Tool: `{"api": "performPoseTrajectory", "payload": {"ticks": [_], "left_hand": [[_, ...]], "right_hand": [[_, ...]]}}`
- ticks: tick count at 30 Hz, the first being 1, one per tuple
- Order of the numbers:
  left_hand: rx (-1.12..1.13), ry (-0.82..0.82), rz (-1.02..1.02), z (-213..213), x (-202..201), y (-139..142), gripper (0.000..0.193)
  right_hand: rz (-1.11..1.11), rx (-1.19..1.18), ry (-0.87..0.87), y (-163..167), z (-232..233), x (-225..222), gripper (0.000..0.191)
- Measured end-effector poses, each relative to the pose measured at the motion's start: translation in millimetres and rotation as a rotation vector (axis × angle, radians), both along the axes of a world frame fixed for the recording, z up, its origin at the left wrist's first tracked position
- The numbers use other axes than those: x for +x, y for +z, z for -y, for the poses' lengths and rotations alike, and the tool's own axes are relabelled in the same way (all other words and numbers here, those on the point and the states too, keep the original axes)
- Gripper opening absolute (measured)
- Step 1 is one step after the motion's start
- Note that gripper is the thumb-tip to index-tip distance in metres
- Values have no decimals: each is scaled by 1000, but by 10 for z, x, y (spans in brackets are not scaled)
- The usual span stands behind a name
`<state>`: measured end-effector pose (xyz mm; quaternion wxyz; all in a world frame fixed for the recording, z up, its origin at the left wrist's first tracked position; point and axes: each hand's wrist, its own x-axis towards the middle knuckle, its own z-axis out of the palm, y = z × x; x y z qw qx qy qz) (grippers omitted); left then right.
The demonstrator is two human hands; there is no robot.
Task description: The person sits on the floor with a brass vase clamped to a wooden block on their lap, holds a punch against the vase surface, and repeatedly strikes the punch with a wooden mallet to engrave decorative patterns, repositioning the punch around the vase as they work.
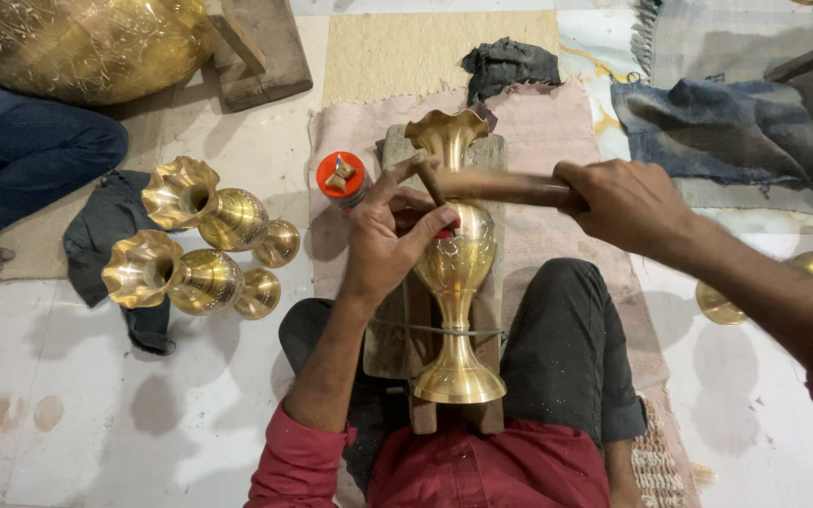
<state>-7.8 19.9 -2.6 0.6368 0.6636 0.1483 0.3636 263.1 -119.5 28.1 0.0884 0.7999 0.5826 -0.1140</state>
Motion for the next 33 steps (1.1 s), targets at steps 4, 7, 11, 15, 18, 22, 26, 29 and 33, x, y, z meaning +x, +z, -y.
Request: {"api": "performPoseTrajectory", "payload": {"ticks": [4, 7, 11, 15, 18, 22, 26, 29, 33], "left_hand": [[43, 121, -127, 100, 30, -3, 49], [79, 210, -126, 217, 12, -7, 43], [118, 201, -78, 274, -2, -6, 43], [175, 47, -236, 79, 58, 43, 41], [320, -102, -458, -124, 174, 126, 53], [552, -356, -587, -312, 344, 286, 53], [595, -522, -591, -408, 467, 423, 61], [615, -571, -559, -428, 505, 447, 60], [646, -586, -448, -444, 506, 426, 59]], "right_hand": [[-145, 159, 43, -29, 45, 31, 28], [-118, 122, 104, -20, 60, 49, 28], [-110, 154, 48, 24, 82, 47, 37], [-23, 0, -10, -47, 174, -26, 38], [-228, 61, -204, -222, 332, -148, 43], [-363, 195, -190, -395, 600, -256, 40], [-459, 208, -354, -510, 752, -409, 37], [-381, 188, -383, -523, 824, -438, 30], [-636, 292, -616, -514, 898, -415, 31]]}}
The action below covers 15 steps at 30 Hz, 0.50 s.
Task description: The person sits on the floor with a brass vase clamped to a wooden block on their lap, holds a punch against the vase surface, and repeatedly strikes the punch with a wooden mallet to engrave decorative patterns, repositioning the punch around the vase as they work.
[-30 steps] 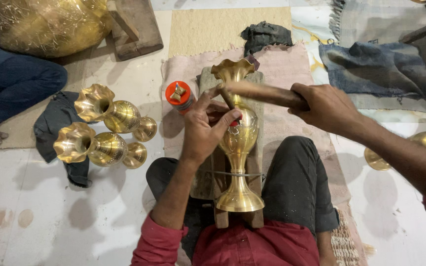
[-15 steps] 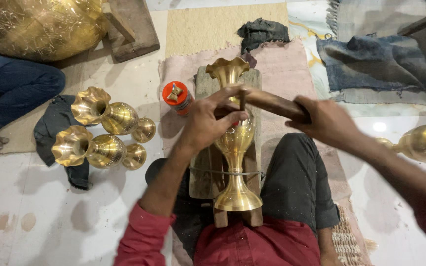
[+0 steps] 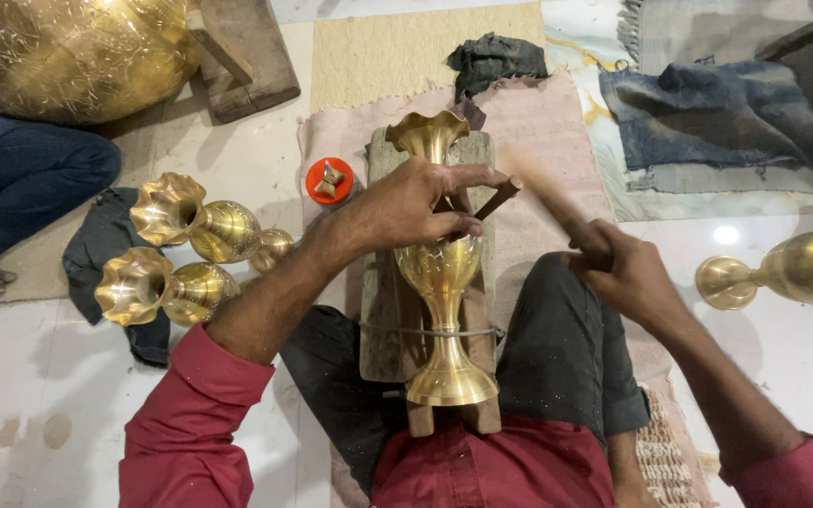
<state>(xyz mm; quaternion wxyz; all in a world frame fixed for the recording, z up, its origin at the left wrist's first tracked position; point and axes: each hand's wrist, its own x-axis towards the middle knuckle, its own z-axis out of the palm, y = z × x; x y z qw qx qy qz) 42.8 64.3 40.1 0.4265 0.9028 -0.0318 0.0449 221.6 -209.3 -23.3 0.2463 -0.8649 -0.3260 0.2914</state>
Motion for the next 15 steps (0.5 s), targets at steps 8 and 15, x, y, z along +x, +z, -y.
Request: {"api": "performPoseTrajectory", "payload": {"ticks": [8, 15], "left_hand": [[29, 23, -74, 18, 16, 35, 60], [32, 0, -87, -17, 76, 15, 66]], "right_hand": [[164, 11, 35, 50, 108, 168, 30], [34, 368, 41, 110, 154, 263, 20]]}}
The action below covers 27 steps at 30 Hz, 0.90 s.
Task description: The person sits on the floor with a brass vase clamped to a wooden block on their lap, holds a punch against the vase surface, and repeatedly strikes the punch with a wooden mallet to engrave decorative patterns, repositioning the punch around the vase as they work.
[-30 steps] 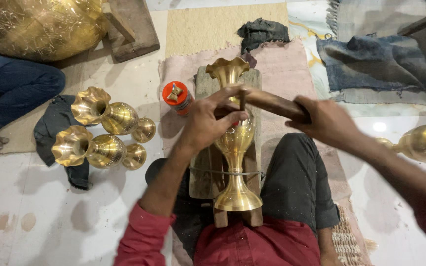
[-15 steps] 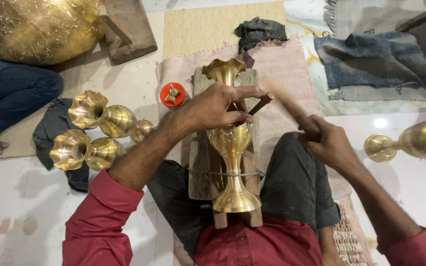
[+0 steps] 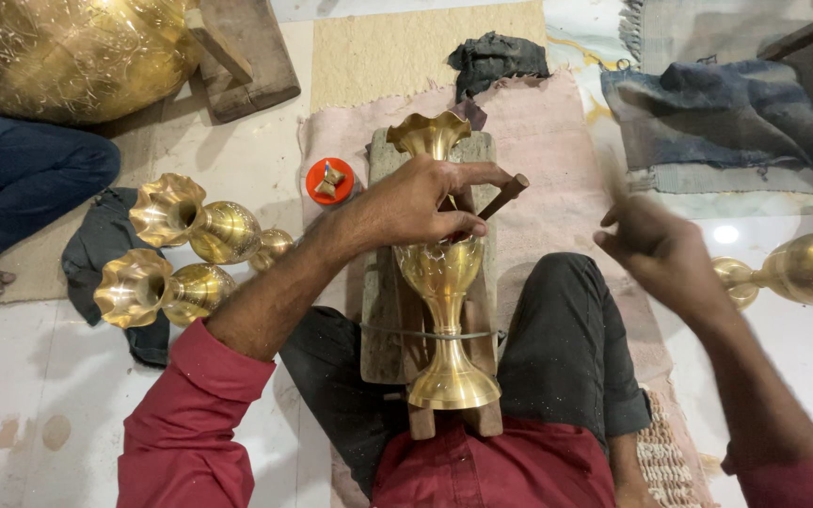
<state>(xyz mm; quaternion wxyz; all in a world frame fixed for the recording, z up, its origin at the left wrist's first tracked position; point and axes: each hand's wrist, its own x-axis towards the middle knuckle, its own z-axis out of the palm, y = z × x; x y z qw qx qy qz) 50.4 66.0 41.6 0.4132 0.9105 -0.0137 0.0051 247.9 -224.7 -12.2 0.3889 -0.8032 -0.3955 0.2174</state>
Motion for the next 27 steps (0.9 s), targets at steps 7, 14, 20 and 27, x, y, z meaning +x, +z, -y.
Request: {"api": "performPoseTrajectory", "payload": {"ticks": [7, 14, 20, 27], "left_hand": [[44, -28, 49, -32, 71, -79, 66], [-5, -42, -18, -20, 66, -19, 67], [13, -61, -41, -26, 114, 31, 65], [2, -69, -71, -62, 135, 53, 66]], "right_hand": [[-111, 71, -69, 60, -37, -104, 19], [-28, 58, -47, -26, -35, -149, 17], [-186, 98, -174, -77, -3, -157, 22], [-350, 336, -119, -60, 1, -170, 23]]}}
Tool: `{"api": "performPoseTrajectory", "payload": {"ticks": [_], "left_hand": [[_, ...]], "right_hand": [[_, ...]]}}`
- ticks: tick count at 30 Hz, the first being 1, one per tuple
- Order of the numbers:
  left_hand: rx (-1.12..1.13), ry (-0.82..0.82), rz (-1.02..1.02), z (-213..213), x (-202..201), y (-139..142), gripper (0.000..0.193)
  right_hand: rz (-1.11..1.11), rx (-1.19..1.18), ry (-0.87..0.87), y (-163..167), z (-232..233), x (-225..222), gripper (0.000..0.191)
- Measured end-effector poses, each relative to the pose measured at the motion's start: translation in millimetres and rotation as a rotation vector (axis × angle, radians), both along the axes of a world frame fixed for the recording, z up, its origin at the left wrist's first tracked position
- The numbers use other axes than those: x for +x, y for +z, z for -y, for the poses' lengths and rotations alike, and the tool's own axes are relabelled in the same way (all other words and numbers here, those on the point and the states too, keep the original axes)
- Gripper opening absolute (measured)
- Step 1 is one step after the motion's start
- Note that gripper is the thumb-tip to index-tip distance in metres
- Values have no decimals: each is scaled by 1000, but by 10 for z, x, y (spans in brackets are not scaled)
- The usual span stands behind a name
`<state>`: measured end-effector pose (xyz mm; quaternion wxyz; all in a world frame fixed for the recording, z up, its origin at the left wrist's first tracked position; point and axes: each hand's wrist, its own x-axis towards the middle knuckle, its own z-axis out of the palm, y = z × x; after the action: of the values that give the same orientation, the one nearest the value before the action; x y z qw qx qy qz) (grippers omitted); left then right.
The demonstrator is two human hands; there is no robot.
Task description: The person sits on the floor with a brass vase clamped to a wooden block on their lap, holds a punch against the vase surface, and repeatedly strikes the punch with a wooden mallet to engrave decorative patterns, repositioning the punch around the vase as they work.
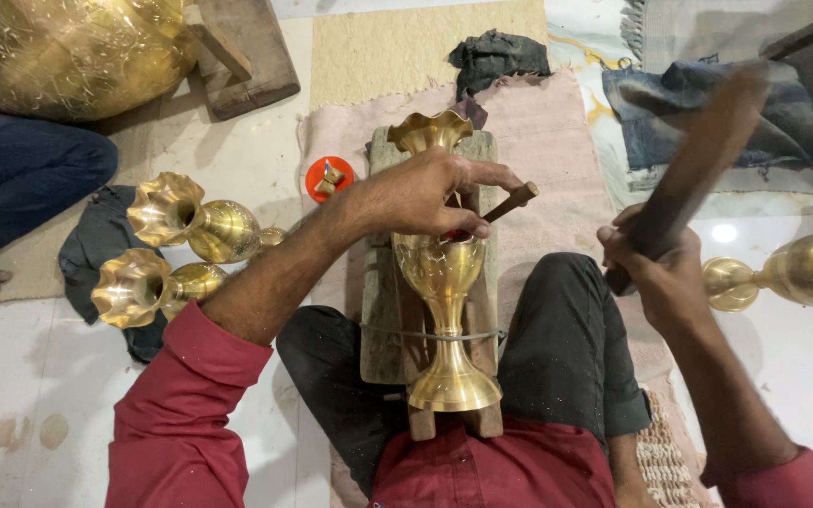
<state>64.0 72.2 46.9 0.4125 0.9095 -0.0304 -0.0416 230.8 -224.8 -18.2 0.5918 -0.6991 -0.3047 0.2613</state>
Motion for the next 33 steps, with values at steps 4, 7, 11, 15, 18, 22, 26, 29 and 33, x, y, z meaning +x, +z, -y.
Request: {"api": "performPoseTrajectory", "payload": {"ticks": [4, 7, 11, 15, 18, 22, 26, 29, 33], "left_hand": [[11, -49, 81, -6, 20, 10, 68], [17, -66, 75, -3, 27, 33, 66], [-7, -59, -6, -5, 25, 63, 64], [1, -57, -81, -13, 52, 63, 65], [-7, -90, 15, -25, 78, 60, 68], [-33, -71, -102, -21, 68, 71, 65], [-89, -105, -74, -24, 82, 101, 65], [-70, -127, -72, -28, 88, 98, 64], [-141, -174, -47, -53, 116, 69, 62]], "right_hand": [[515, -542, -27, -39, 11, 8, 22], [220, -269, -35, -87, 8, -8, 25], [349, -221, 9, -111, -14, -36, 23], [46, -199, -59, -74, -3, -67, 22], [587, -537, -78, -41, 3, -76, 21], [313, -116, -20, -38, -2, -68, 24], [357, -337, -90, -55, 26, -45, 21], [266, -317, -77, -66, 51, -50, 19], [526, -348, -82, -70, 47, -93, 20]]}}
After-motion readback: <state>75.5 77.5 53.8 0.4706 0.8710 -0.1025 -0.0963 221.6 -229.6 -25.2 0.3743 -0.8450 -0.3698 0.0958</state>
